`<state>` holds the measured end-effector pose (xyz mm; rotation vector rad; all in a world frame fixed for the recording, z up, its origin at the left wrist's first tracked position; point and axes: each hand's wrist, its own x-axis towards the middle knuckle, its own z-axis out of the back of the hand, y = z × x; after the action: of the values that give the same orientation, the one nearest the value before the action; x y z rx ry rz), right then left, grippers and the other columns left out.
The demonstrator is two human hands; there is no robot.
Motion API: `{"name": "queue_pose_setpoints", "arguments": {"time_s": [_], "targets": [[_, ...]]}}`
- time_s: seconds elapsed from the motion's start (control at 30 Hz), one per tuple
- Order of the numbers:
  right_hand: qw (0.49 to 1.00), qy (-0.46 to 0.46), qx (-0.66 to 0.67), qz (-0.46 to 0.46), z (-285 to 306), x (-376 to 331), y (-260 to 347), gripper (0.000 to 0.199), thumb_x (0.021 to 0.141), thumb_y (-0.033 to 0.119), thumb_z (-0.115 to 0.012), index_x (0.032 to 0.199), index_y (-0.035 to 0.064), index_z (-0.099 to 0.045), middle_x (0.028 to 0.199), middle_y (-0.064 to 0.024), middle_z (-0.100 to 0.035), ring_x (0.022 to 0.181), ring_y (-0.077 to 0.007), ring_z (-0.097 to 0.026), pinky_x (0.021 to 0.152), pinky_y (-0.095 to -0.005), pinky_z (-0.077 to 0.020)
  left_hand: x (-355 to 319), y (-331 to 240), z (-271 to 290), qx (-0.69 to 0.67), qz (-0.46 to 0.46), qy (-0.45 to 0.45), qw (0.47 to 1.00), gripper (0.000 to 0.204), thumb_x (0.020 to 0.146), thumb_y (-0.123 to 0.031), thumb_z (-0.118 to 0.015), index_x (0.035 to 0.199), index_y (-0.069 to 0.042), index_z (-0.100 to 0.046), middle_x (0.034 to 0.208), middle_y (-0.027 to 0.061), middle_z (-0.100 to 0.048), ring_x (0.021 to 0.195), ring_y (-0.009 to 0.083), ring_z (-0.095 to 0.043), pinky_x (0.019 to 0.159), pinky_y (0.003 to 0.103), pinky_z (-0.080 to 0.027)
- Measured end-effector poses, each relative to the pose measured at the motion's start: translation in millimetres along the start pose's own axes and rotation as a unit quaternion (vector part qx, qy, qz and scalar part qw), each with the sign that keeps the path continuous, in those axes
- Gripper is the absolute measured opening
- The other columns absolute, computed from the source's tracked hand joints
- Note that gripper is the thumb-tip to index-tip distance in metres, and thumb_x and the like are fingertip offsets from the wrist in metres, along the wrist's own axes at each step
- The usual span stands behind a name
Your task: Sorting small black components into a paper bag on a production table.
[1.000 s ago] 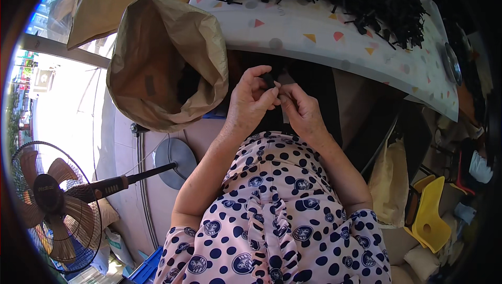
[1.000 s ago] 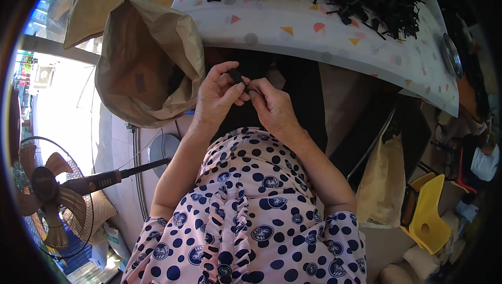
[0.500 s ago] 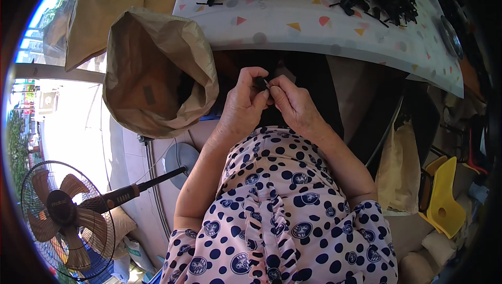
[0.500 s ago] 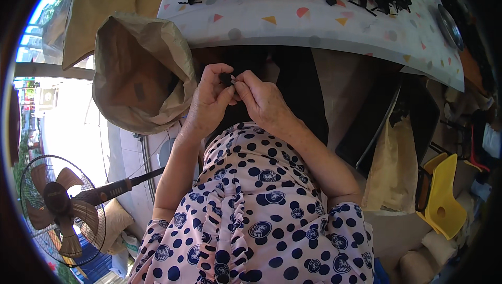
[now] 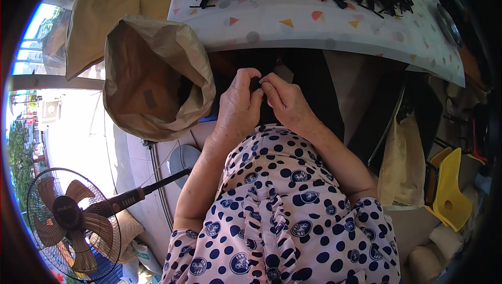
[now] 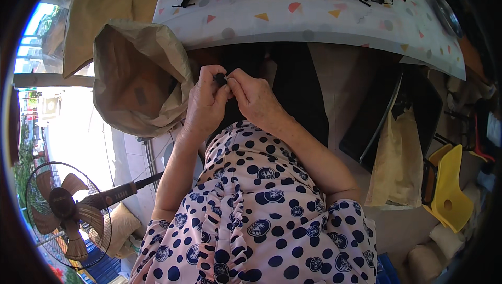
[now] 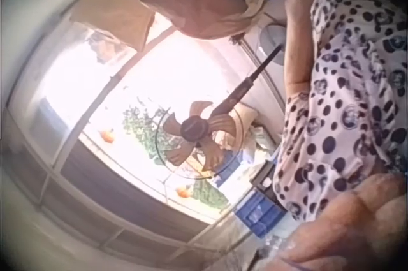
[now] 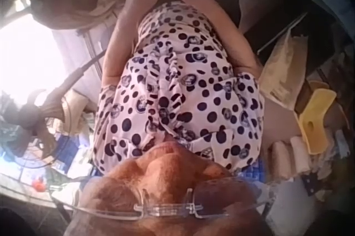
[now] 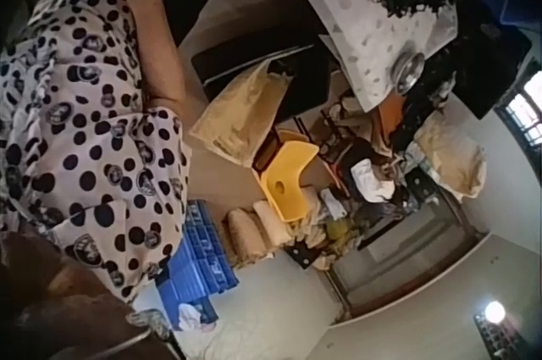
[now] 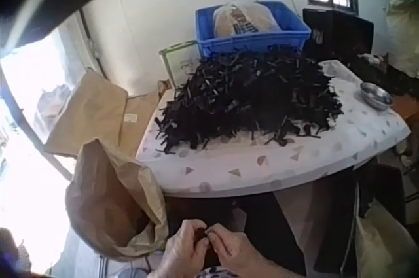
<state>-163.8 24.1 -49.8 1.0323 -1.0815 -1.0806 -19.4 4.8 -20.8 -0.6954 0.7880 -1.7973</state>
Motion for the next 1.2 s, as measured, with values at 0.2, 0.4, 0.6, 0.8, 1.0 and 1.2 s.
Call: {"name": "queue_pose_setpoints", "arguments": {"time_s": [0.2,0.4,0.6,0.8,1.0,1.2], "targets": [[0.999,-0.017,0.031,0.009,-5,7,-4,0.022,0.099,0.020,-0.044,0.095,0.0009,-0.054,0.063,-0.0029,-0.051,0.052,-0.0096,-0.045,0.048,-0.0243,-0.0367,1,-2,4,0.007,0.009,-0.018,1.000,0.026,0.085,0.000,-0.055,0.109,-0.005,-0.045,0.089,0.0146,-0.059,0.069,0.0260,-0.060,0.060,0.034,-0.047],[0.965,-0.004,0.256,-0.062,-7,15,-4,0.019,0.099,0.021,-0.048,0.097,0.0045,-0.057,0.071,-0.0008,-0.057,0.050,-0.0040,-0.044,0.045,-0.0169,-0.0329,8,-1,25,-0.503,0.086,-0.040,0.859,0.019,0.093,-0.005,-0.047,0.111,-0.008,-0.046,0.092,0.0066,-0.059,0.071,0.0117,-0.058,0.062,0.020,-0.044],[0.946,0.025,0.318,-0.053,3,15,1,0.013,0.094,0.017,-0.057,0.100,0.0050,-0.056,0.077,-0.0018,-0.060,0.052,-0.0029,-0.048,0.043,-0.0144,-0.0352,2,3,24,-0.621,0.170,0.002,0.766,0.032,0.095,-0.009,-0.042,0.127,-0.009,-0.046,0.094,0.0085,-0.060,0.072,0.0132,-0.056,0.060,0.020,-0.042],[0.919,0.090,0.367,-0.109,16,21,1,0.018,0.090,0.018,-0.063,0.100,0.0044,-0.059,0.074,-0.0002,-0.060,0.054,-0.0032,-0.051,0.043,-0.0140,-0.0346,-5,3,21,-0.528,0.153,0.158,0.820,0.039,0.095,-0.009,-0.043,0.133,-0.003,-0.044,0.090,0.0067,-0.057,0.073,0.0107,-0.052,0.061,0.018,-0.040],[0.934,0.134,0.311,-0.114,24,20,-5,0.025,0.088,0.020,-0.067,0.104,0.0031,-0.059,0.075,0.0002,-0.058,0.059,-0.0027,-0.053,0.046,-0.0146,-0.0370,-8,-12,18,-0.487,0.153,0.128,0.850,0.036,0.095,-0.006,-0.046,0.130,-0.008,-0.047,0.086,0.0040,-0.058,0.070,0.0069,-0.055,0.061,0.016,-0.043],[0.972,0.043,0.224,-0.050,13,15,-1,0.028,0.092,0.023,-0.060,0.109,0.0016,-0.056,0.071,0.0007,-0.055,0.059,-0.0026,-0.049,0.049,-0.0164,-0.0390,-9,-6,8,-0.245,0.068,0.090,0.963,0.041,0.092,-0.001,-0.048,0.132,-0.002,-0.042,0.105,0.0077,-0.058,0.085,0.0113,-0.061,0.071,0.019,-0.048]]}}
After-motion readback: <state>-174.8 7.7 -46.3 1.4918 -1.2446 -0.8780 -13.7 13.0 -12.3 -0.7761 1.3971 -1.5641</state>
